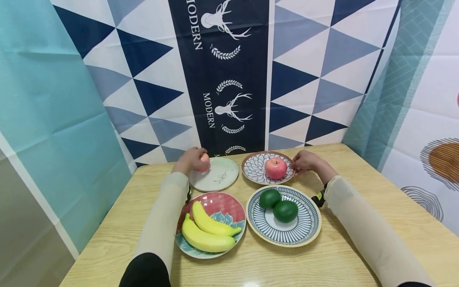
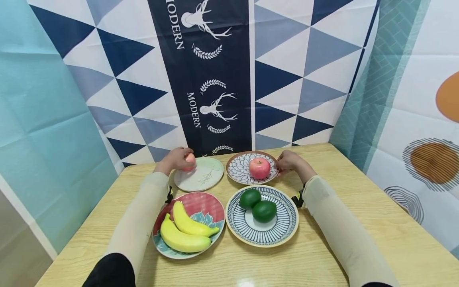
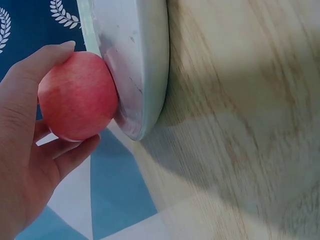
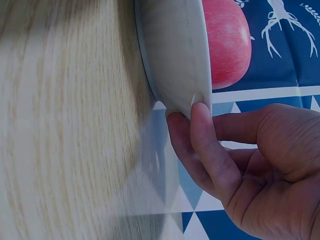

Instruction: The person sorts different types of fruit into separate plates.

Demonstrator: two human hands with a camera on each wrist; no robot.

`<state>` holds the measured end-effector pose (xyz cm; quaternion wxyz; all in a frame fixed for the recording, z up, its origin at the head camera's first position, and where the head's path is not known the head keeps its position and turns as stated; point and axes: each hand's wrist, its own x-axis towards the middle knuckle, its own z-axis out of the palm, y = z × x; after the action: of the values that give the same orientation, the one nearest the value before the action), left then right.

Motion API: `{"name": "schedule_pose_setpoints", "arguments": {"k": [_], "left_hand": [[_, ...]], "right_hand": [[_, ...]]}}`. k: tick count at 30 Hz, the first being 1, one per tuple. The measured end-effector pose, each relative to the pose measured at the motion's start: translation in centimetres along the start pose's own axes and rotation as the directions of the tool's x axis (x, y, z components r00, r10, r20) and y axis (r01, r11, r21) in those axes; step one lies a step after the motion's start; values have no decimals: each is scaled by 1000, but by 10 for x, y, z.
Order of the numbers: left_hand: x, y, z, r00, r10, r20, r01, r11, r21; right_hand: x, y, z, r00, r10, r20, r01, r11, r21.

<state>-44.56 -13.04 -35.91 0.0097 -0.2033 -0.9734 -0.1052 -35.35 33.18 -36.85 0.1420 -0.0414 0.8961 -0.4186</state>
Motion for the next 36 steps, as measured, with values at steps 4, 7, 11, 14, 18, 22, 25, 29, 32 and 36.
{"name": "schedule_pose_setpoints", "arguments": {"k": [4,7,11,14,18,22,25,29,32,36], "left_hand": [[2,0,1,1000,0,5,0,1000,10],[2,0,2,1000,17,-1,-17,1000,17],[0,0,2,999,34,3,-34,999,12],[-1,0,0,999,37,8,-37,999,7],[2,2,-6,999,52,-3,-52,999,7],[7,7,-12,996,93,-13,-93,995,35],[9,14,-16,993,118,-17,-117,992,51],[12,27,-22,991,135,-20,-133,990,51],[15,38,-25,987,157,-23,-155,986,59],[19,53,-27,982,184,-36,-181,981,69]], "right_hand": [[-1,0,0,1000,-3,-4,3,1000,-2],[0,1,0,1000,2,-6,-2,1000,-10],[1,2,2,1000,12,-1,-12,1000,-16],[2,3,2,1000,12,0,-12,1000,-21],[1,2,1,1000,4,-4,-4,1000,-17],[-1,1,0,1000,2,-3,-2,1000,-11],[-2,-1,-1,1000,8,5,-8,1000,-6],[-4,-3,-1,1000,10,10,-10,1000,6],[-4,-3,-1,1000,7,3,-7,1000,3],[-4,-2,0,1000,4,-1,-4,1000,1]]}}
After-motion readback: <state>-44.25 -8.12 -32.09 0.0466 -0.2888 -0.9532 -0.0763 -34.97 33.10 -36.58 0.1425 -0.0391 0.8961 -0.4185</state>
